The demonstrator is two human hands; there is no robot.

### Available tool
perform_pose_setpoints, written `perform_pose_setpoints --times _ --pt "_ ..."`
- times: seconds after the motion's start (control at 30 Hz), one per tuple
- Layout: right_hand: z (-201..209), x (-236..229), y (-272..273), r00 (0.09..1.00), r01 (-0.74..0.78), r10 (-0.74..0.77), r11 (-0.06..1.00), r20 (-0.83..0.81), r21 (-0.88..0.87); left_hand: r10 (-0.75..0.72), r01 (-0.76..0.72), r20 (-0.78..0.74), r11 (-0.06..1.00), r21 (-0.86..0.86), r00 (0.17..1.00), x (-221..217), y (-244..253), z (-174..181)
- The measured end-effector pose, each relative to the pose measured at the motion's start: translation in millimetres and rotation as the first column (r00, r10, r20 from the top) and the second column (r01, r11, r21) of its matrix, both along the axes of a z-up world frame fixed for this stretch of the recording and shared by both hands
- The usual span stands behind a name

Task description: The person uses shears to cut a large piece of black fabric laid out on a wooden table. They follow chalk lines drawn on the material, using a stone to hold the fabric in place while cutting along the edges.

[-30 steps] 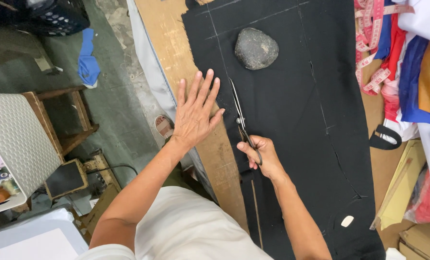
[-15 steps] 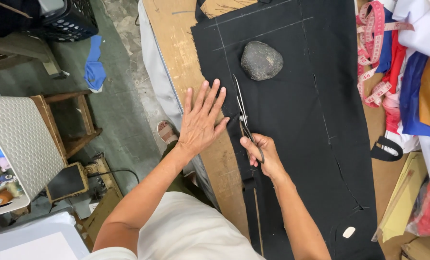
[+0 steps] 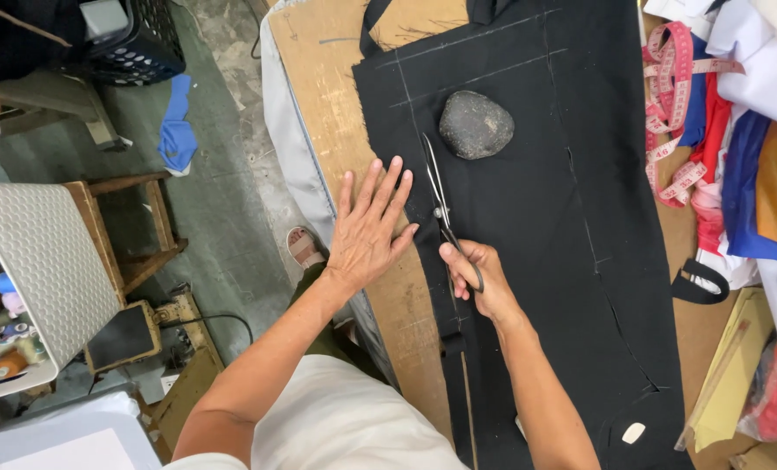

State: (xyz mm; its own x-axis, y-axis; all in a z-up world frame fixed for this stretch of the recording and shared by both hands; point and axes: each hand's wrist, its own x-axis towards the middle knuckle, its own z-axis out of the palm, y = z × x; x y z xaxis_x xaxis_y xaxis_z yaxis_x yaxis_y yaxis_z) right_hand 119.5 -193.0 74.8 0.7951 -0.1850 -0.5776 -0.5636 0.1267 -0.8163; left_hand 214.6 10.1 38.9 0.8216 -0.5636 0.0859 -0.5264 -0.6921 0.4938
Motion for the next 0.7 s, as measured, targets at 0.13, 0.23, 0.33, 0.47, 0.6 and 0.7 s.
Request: perform_pose_setpoints --times 0.13,0.23,0.33,0.47,0.6,0.7 --pt "-5 2 0 1.0 0.002 -0.002 1.0 0.007 0.012 0.002 -0.002 -0.004 1.0 0.011 1.0 0 0 0" --pt "-6 3 1 1.0 0.001 -0.001 1.0 0.001 0.009 0.002 -0.002 -0.015 1.0 0.01 1.0 0 0 0" --pt "-5 2 1 1.0 -0.005 0.005 1.0 -0.003 -0.016 0.009 -0.009 0.004 1.0 -0.014 1.0 0 1 0" --pt "-11 0 -3 1.0 -0.008 0.008 0.998 -0.006 -0.059 0.046 -0.042 0.039 0.994 -0.104 0.998 12 -2 -7" --pt "-8 0 0 1.0 -0.004 0.003 0.996 -0.018 -0.09 0.157 -0.131 0.124 0.971 -0.199 0.98 60 -9 -5" --pt "-13 -2 -5 1.0 0.004 -0.005 0.999 -0.027 -0.045 0.1 -0.094 0.157 0.995 -0.043 0.982 91 -3 -3"
